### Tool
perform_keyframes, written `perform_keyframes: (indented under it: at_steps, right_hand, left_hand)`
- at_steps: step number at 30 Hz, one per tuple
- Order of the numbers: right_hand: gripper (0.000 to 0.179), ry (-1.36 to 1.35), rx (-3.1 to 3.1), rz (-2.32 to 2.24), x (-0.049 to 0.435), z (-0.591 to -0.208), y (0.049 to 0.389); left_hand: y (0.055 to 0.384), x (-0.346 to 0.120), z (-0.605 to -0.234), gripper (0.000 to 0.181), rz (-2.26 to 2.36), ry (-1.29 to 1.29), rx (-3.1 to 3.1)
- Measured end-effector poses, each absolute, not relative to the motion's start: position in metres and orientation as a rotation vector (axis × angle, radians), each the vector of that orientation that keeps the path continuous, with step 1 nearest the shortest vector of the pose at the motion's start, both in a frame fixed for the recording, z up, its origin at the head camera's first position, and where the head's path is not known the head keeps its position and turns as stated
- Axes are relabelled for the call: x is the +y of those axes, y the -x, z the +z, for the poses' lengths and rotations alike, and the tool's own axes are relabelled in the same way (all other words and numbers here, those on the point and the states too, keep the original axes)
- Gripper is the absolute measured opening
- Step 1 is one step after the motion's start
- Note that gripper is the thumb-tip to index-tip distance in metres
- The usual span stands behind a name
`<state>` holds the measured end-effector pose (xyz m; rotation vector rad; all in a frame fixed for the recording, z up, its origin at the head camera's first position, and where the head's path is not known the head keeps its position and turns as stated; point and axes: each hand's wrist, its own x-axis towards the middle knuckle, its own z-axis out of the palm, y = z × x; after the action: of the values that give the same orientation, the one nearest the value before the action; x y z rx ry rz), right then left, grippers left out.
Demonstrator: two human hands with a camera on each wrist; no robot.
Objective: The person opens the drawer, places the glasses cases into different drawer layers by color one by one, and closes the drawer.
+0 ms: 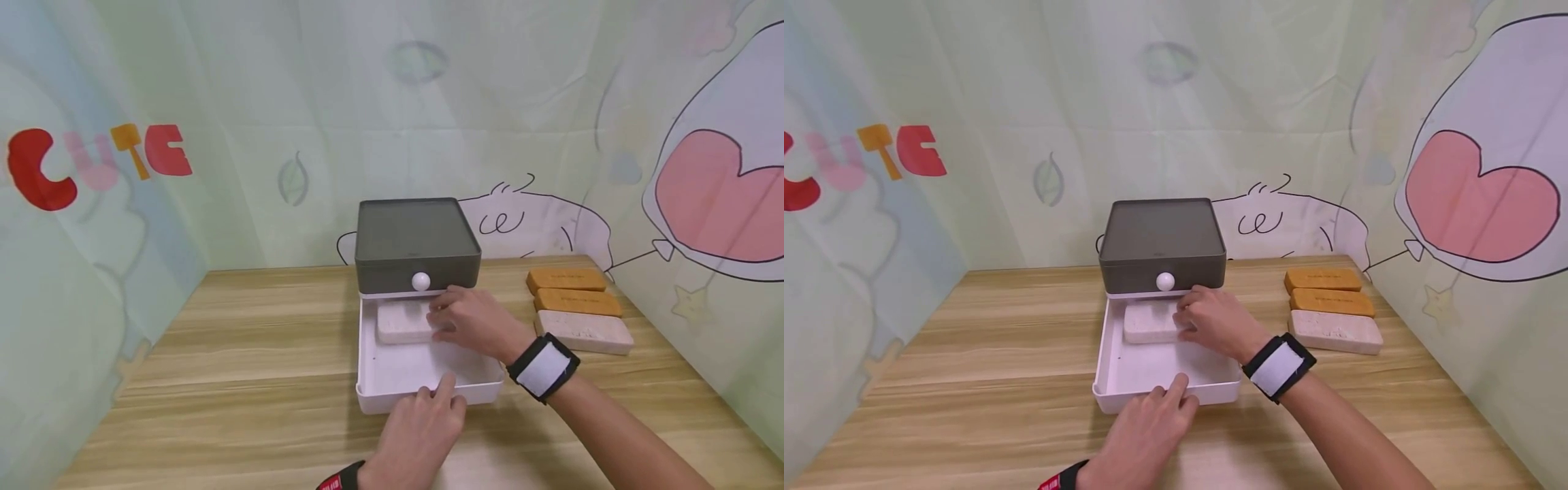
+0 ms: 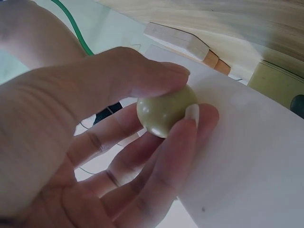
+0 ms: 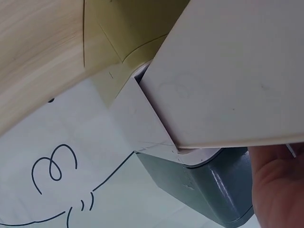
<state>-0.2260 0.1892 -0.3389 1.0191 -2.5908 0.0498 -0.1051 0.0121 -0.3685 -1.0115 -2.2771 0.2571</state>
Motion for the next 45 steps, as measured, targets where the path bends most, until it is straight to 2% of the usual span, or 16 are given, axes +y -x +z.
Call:
perform_keyframes:
  at_steps: [33,45]
  right_hand:
    - [0.014,-0.939,-2.570,-0.076,0.181,-0.341,0.235]
    - [0.019,-0.984,-2.491,0.165,0.213,-0.340,0.227]
  left_hand:
    - [0.105,0.013,-0.370,0.008,0.249,0.998,-2.224]
    - [0.105,0.012,-0.369,0.008,0.237,1.007,-2.242]
